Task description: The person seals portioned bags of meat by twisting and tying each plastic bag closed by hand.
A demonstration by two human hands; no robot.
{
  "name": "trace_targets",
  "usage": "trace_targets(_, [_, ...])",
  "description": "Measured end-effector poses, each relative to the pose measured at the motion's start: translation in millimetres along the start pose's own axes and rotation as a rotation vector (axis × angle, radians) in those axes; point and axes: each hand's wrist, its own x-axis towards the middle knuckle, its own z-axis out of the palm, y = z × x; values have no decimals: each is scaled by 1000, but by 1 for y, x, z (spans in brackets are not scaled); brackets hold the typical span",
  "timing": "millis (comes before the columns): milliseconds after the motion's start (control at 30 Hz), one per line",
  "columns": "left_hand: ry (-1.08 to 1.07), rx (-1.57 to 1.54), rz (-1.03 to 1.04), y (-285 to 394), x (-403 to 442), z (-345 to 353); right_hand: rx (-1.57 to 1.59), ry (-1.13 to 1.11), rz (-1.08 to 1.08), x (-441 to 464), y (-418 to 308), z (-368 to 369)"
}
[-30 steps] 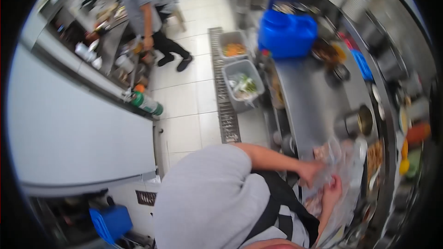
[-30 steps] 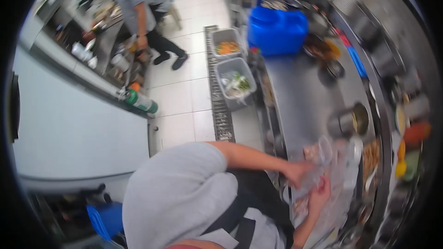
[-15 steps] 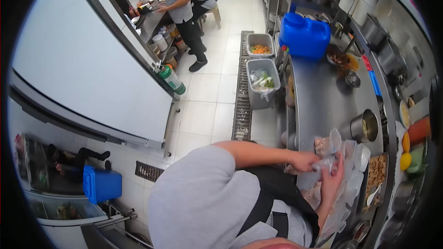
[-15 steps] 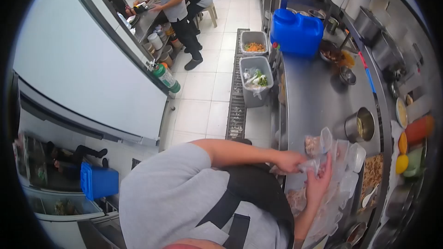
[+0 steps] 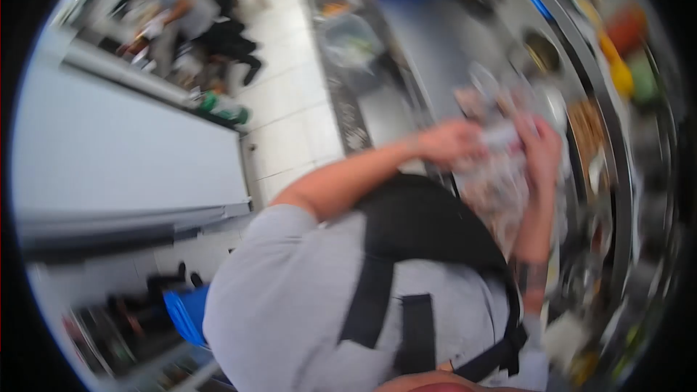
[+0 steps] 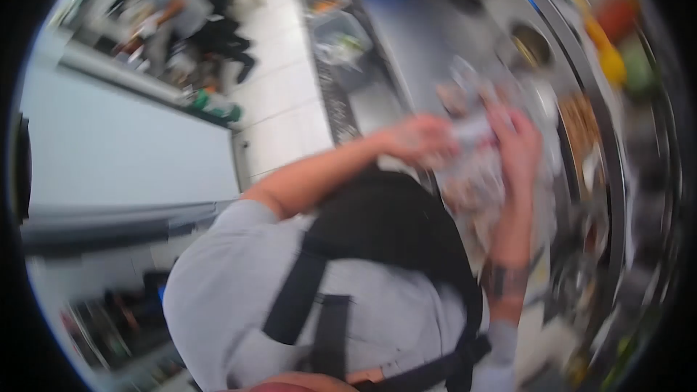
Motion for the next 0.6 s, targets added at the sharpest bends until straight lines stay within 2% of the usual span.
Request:
trace_targets(100, [-39,-196,-76,15,3,9,-36,-122,-10,-10,-20,-13])
trace_targets(167, [-94,-208,-35,12,11,15,-72,-91,-98,-17,-28,-20])
trace_targets(200, [-80,-368,-87,21,12,17,-69,-51,-86,-22,-31,-21])
trace_targets(233, [-50,-528,-141,27,14,12,-196,58,-332,-21,-38,-17])
trace_targets(267, [-70,-524,-146,23,20,8,-327,161,-577,-20,-44,-16])
trace_targets(300, [-70,-525,-148,15,27,4,-328,175,-570,-24,-54,-17])
trace_targets(333, [-67,-527,-150,9,32,-1,-658,114,-772,-30,-66,-17])
trace_targets(400, [-68,-446,-188,18,37,-7,-993,44,-942,-28,-61,-12])
trace_targets(467, [-121,-236,-217,21,44,-17,-1208,-150,-975,-11,-30,-6])
trace_targets(500, [-178,-224,-214,27,46,-21,-1212,-137,-949,-2,-25,-9])
trace_targets(567, [-255,-171,-153,27,51,-31,-1227,-411,-752,17,-16,-20])
trace_targets(600, [-307,-123,-83,26,55,-39,-1233,-393,-729,24,-14,-24])
